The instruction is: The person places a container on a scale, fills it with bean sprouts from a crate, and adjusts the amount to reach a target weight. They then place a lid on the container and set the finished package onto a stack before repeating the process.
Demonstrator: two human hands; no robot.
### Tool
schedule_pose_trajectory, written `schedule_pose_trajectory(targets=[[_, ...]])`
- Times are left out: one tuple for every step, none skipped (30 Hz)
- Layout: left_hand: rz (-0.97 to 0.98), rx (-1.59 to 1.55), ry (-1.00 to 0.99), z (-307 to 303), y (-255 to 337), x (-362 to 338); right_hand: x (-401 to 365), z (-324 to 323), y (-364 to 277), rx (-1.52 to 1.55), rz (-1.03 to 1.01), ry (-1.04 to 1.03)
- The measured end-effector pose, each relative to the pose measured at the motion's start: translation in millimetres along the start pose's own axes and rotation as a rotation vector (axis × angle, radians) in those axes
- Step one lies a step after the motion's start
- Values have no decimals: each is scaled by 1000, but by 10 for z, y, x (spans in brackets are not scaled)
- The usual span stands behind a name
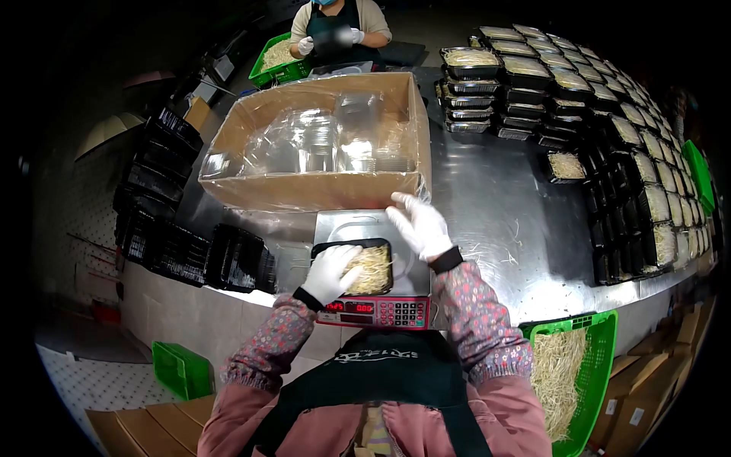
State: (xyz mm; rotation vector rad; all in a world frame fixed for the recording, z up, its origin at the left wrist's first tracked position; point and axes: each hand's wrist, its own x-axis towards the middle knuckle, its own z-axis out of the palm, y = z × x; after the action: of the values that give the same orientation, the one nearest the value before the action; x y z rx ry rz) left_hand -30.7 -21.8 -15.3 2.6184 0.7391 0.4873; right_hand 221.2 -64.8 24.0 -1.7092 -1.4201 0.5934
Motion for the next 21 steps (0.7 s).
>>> schedule_pose_trajectory(targets=[[20,33,42,-23,-94,-83,124,0,50,-20,63,28],[12,38,65,-64,-154,-136,250,210,290,-203,-11,39],[4,47,94,-89,-193,-165,408,450,515,-386,-93,53],[-17,28,122,-84,-225,-184,440,627,478,-443,-144,4],[-5,-37,123,-81,-260,-177,401,808,369,-554,-109,-42],[-4,-21,128,-83,-252,-196,384,1073,503,-635,-170,-13],[8,-3,142,-71,-258,-192,375,1177,669,-623,-203,27],[16,0,152,-79,-255,-186,367,1281,835,-611,-236,67],[21,0,156,-105,-241,-183,359,1383,1000,-600,-269,107],[15,-9,150,-136,-219,-171,309,1204,1005,-597,-220,88],[-2,-24,138,-160,-186,-183,213,1045,1143,-642,-251,230],[-21,-41,113,-188,-159,-176,119,797,1258,-606,-223,288],[-30,-27,116,-160,-171,-190,45,523,1263,-641,-124,341],[-56,3,129,-101,-176,-200,-21,337,1466,-612,-43,411],[-82,31,138,-56,-165,-182,-130,186,1681,-549,43,391],[-112,29,102,-49,-90,-106,-197,94,1794,-514,169,413],[-111,59,67,3,-59,-24,-274,3,1808,-375,194,415],[-81,64,61,45,-11,87,-299,-20,1827,-233,183,435],[-52,69,52,92,40,189,-314,-43,1807,-90,172,451],[4,53,70,189,30,279,-322,-49,1788,28,157,463],[-25,45,40,199,111,356,-308,-53,1697,147,140,472]])
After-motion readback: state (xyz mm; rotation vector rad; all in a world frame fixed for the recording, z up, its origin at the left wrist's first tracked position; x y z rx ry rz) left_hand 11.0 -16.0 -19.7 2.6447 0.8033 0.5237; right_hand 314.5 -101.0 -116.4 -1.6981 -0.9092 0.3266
